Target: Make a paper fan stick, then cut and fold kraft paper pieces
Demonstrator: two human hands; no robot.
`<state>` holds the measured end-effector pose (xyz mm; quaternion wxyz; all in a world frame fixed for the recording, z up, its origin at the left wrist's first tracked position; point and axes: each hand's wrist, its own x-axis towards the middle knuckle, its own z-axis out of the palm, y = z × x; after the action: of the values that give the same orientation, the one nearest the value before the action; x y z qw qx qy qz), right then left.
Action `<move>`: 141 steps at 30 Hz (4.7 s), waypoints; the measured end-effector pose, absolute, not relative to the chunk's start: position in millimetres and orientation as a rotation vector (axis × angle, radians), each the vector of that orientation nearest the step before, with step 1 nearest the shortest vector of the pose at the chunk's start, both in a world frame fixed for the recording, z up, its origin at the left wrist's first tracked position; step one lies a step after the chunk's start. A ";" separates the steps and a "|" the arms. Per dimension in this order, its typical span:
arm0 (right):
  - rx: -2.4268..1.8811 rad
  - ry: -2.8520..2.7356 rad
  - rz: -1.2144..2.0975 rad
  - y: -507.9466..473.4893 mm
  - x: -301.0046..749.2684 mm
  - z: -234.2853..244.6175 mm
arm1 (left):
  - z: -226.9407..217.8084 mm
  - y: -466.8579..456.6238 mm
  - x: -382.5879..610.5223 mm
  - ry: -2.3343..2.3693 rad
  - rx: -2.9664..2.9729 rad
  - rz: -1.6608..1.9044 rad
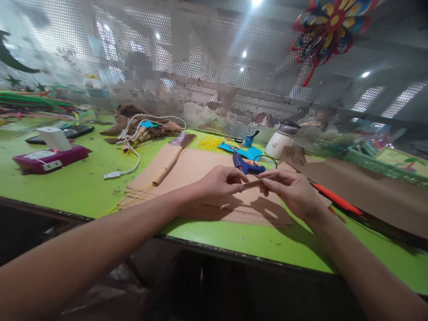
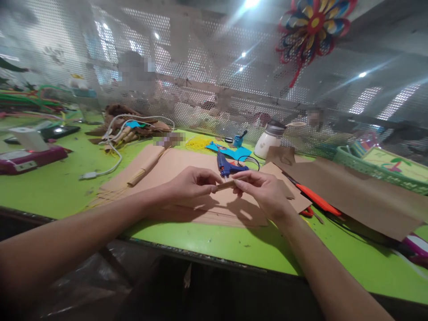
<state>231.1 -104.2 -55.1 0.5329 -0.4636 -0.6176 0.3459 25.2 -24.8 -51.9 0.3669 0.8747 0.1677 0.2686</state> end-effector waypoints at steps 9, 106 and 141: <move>-1.129 -1.394 0.884 -103.4 231.6 -56.5 | -48.8 -31.6 22.4 0.357 1.925 0.457; -1.151 -1.728 0.390 -108.8 226.2 -51.4 | -32.9 -32.9 18.2 0.592 1.693 0.472; -1.164 -1.386 0.930 -99.0 230.0 -63.1 | -44.9 -34.5 23.3 0.595 2.077 0.461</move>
<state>230.0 -99.0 -63.1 0.5253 -0.4868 -0.5796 0.3889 23.3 -34.5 -44.9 0.4495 0.8398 0.2404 0.1866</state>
